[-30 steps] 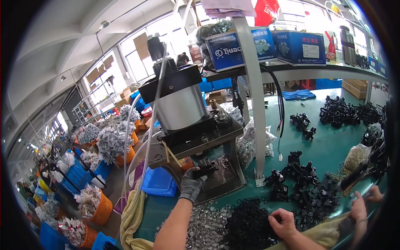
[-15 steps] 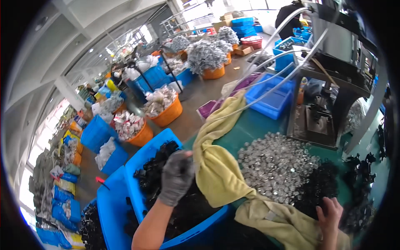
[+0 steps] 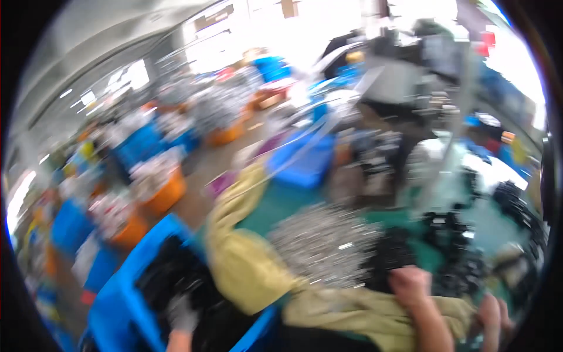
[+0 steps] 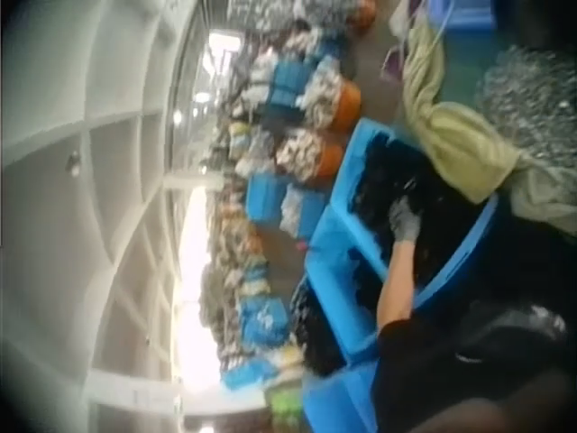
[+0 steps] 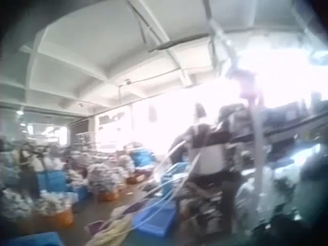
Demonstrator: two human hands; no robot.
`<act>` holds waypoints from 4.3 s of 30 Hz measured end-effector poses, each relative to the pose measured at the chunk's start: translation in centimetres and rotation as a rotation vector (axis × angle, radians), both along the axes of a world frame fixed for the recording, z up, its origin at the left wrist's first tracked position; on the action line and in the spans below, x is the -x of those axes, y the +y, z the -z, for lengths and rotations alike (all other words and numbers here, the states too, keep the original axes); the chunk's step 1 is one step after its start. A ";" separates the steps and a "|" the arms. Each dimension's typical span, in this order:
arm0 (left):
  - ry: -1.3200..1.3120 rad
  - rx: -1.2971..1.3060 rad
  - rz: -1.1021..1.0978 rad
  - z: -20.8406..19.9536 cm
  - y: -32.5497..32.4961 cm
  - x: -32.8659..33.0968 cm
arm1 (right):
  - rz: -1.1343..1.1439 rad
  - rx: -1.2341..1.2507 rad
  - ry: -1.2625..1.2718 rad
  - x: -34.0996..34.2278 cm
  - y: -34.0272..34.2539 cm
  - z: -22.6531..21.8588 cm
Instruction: The recorder is using a specialized machine to assemble small metal and plastic components on a factory floor.
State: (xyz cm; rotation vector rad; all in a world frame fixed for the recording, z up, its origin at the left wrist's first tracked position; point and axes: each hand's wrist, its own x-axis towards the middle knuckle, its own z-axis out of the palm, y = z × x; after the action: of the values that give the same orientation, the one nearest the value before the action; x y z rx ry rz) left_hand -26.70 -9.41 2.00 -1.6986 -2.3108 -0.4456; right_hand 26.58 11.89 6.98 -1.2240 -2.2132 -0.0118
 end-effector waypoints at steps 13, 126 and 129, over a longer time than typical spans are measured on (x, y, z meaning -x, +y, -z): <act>-0.448 -0.399 -0.021 4.6 -2.9 5.9 | 0.069 0.216 0.572 -3.5 0.2 -0.1; -1.815 0.143 0.832 1.2 13.4 -33.8 | -0.407 -0.130 -0.052 -1.8 -5.2 -6.6; -1.786 0.129 0.863 -0.2 13.3 -34.1 | -0.321 -0.261 -0.364 -1.6 -5.5 -7.6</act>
State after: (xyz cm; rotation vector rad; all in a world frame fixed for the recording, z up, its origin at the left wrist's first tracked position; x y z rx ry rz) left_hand 7.41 3.92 2.17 -2.8210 -1.8076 -2.9629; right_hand 28.20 6.42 14.62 -0.7601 -2.5985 -0.4104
